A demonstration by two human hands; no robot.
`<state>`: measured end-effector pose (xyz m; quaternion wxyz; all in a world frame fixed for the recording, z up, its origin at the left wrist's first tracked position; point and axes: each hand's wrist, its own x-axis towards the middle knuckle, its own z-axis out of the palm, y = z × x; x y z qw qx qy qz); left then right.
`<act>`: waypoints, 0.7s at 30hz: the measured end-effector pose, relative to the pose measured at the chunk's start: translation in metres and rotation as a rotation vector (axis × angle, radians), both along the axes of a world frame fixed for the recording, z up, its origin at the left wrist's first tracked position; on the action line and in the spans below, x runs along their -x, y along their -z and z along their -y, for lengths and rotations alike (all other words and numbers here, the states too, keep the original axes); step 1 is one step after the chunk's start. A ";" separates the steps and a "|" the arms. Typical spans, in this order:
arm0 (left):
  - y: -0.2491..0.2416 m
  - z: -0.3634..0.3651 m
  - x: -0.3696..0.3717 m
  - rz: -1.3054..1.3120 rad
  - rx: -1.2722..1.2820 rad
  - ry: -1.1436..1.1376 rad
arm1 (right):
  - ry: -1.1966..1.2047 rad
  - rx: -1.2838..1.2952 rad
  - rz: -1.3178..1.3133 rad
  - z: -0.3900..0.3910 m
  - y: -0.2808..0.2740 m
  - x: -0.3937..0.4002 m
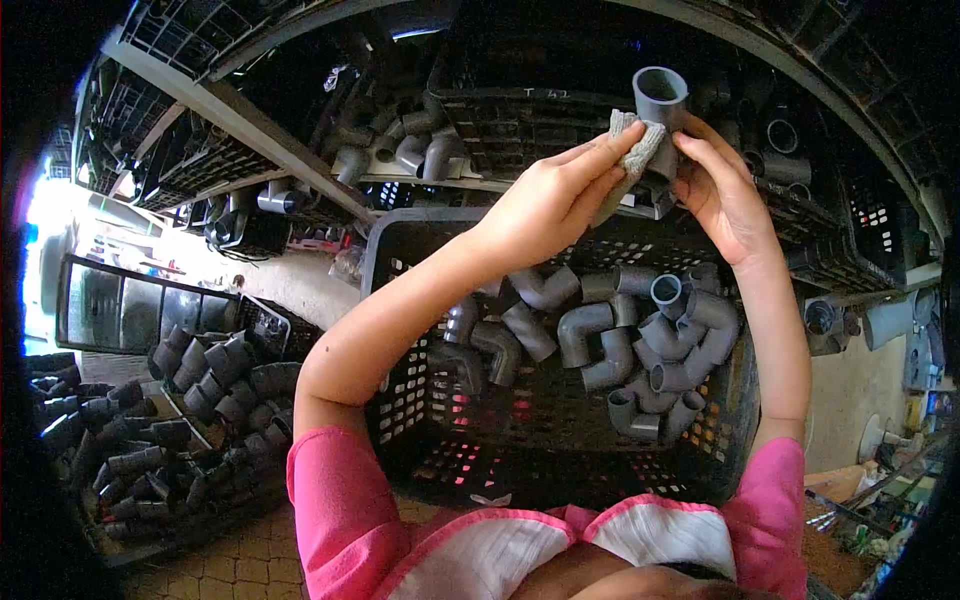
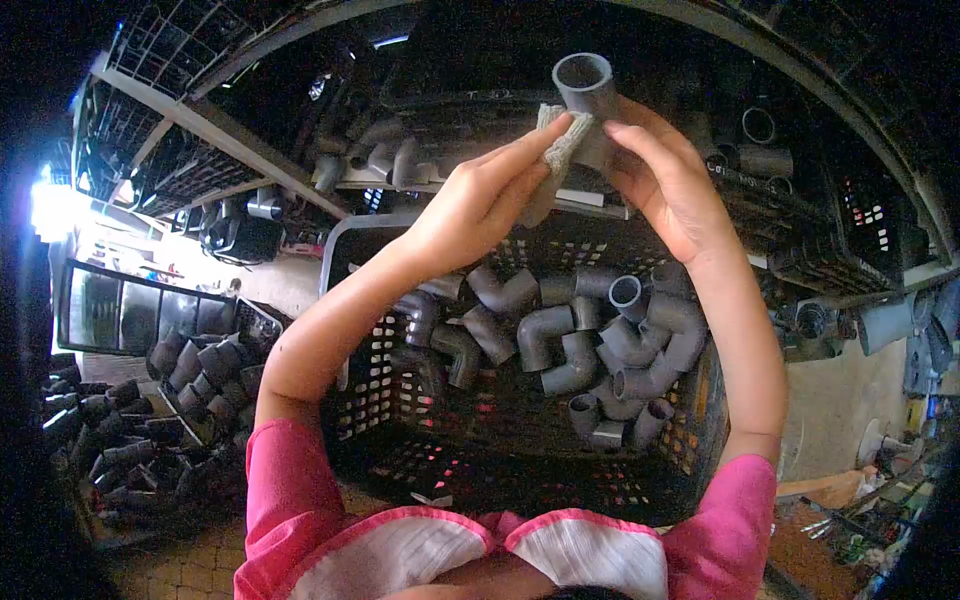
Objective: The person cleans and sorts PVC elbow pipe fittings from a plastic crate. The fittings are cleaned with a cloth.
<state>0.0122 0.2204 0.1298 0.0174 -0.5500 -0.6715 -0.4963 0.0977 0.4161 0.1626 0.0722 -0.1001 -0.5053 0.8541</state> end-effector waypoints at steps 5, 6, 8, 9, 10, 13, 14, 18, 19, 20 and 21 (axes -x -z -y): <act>-0.005 0.000 -0.004 0.232 0.122 -0.022 | -0.350 0.334 0.049 -0.035 0.034 0.008; -0.001 -0.002 -0.003 0.235 0.114 -0.045 | -0.265 0.273 0.091 -0.035 0.039 0.006; 0.008 -0.005 0.001 0.221 0.064 -0.081 | -0.096 0.150 0.178 -0.007 0.022 0.001; 0.013 -0.007 0.004 0.203 0.024 -0.094 | -0.089 0.152 0.181 -0.006 0.024 0.002; 0.015 -0.008 0.005 0.184 -0.016 -0.107 | -0.081 0.153 0.183 -0.007 0.027 0.003; 0.013 -0.008 0.004 0.248 0.017 -0.103 | -0.159 0.129 0.122 -0.013 0.033 0.003; 0.017 -0.009 0.004 0.230 0.001 -0.112 | -0.203 0.117 0.091 -0.015 0.034 0.002; 0.019 -0.010 0.001 0.244 0.018 -0.153 | -0.163 0.099 0.108 -0.007 0.034 0.003; 0.016 -0.009 -0.001 0.268 0.044 -0.163 | -0.162 0.097 0.139 -0.006 0.034 0.003; 0.017 -0.009 -0.001 0.249 0.021 -0.170 | -0.161 0.097 0.171 -0.006 0.034 0.003; 0.019 -0.010 0.000 0.229 -0.001 -0.177 | -0.148 0.093 0.128 -0.006 0.034 0.003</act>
